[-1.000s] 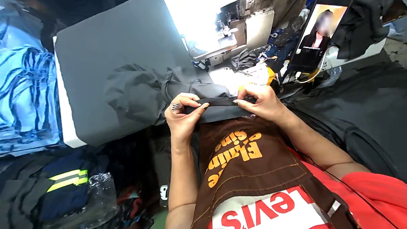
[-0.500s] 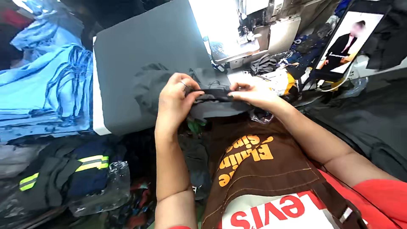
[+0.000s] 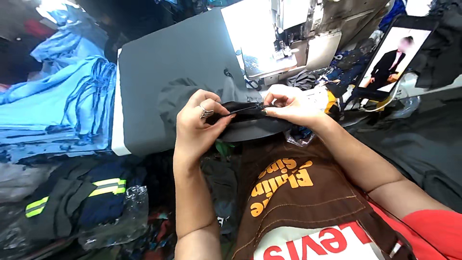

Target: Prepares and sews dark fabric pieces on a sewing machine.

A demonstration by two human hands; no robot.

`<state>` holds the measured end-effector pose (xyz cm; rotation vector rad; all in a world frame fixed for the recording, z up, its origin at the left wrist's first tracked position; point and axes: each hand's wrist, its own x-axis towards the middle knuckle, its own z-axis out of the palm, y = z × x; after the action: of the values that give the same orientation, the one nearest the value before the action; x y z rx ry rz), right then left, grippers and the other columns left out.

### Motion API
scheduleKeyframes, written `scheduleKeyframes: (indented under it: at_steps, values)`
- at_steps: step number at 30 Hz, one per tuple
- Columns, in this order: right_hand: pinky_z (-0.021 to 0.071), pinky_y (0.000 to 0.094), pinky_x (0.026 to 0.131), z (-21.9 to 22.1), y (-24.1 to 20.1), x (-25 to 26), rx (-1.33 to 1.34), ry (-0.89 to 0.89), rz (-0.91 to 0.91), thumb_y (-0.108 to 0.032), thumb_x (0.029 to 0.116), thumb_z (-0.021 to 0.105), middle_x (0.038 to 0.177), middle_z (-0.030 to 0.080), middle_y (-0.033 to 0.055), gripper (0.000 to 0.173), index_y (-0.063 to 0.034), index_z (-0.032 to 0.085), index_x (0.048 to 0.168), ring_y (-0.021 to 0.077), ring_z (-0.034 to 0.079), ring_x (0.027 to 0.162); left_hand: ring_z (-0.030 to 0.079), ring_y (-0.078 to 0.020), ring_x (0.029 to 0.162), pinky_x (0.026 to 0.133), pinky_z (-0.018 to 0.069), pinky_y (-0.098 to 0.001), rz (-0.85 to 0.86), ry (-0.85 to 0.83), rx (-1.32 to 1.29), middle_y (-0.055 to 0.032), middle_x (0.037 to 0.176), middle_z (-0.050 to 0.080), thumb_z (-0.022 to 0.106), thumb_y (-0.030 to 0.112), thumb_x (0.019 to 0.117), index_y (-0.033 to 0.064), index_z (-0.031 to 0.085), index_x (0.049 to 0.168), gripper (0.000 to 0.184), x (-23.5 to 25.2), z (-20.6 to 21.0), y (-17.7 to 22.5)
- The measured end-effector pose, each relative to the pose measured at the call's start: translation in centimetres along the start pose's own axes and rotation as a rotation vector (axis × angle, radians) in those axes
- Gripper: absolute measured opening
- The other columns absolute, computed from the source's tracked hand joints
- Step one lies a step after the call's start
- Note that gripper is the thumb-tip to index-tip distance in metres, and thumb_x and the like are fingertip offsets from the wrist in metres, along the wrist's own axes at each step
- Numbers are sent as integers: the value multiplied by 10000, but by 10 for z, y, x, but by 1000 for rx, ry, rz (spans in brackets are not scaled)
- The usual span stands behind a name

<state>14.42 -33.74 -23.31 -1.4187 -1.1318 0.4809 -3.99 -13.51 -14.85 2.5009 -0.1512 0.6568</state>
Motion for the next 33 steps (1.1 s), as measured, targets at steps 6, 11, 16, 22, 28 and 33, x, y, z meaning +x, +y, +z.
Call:
scheduleKeyframes:
  at_steps: [6, 11, 16, 22, 28, 33]
  values:
    - [422, 188, 614, 5, -15, -3, -302, 224, -101, -127, 872, 741, 840, 622, 69, 122, -15, 693, 876, 63, 512, 687, 653, -188, 1035, 901, 536, -274, 77, 80, 96, -170, 1046, 674, 765, 23, 846, -32, 706, 860, 82, 6, 3, 10]
    - [486, 265, 576, 13, -21, -3, -419, 367, -68, -57, 830, 755, 776, 632, 120, 153, 24, 636, 881, 145, 574, 626, 635, -195, 848, 745, 524, -289, 44, 140, 270, -143, 921, 633, 746, 28, 892, -3, 727, 996, 110, 4, 9, 17]
    - [527, 353, 621, 6, -6, -6, -379, 325, -27, -99, 952, 671, 775, 664, 77, 165, -23, 693, 1096, 164, 605, 634, 607, -299, 813, 687, 483, -447, -52, 126, 475, -145, 919, 606, 672, 222, 1003, 88, 749, 1104, 184, 23, 21, 3]
    - [561, 239, 967, -24, 5, -1, 118, 326, -29, -8, 987, 596, 1318, 679, 100, 409, 2, 602, 1396, 68, 679, 1096, 633, -87, 1036, 953, 511, -266, -130, 84, -122, -119, 1099, 675, 526, 85, 1036, -54, 652, 1125, 207, 117, 73, -40]
    - [479, 257, 499, -52, 35, -21, 53, 502, 282, -85, 946, 695, 750, 620, 45, 363, -50, 613, 1298, 90, 531, 544, 668, -341, 1132, 989, 500, -583, -506, -85, 178, -167, 1191, 703, 646, 201, 986, 60, 691, 1207, 265, 166, 132, -42]
    - [522, 256, 494, -38, 37, -52, 296, 366, 367, -66, 980, 659, 708, 662, 50, 83, 6, 692, 956, 87, 587, 534, 692, -216, 927, 867, 552, -445, -522, 6, 50, -113, 1008, 713, 747, 169, 888, 42, 648, 1183, 337, 155, 149, -41]
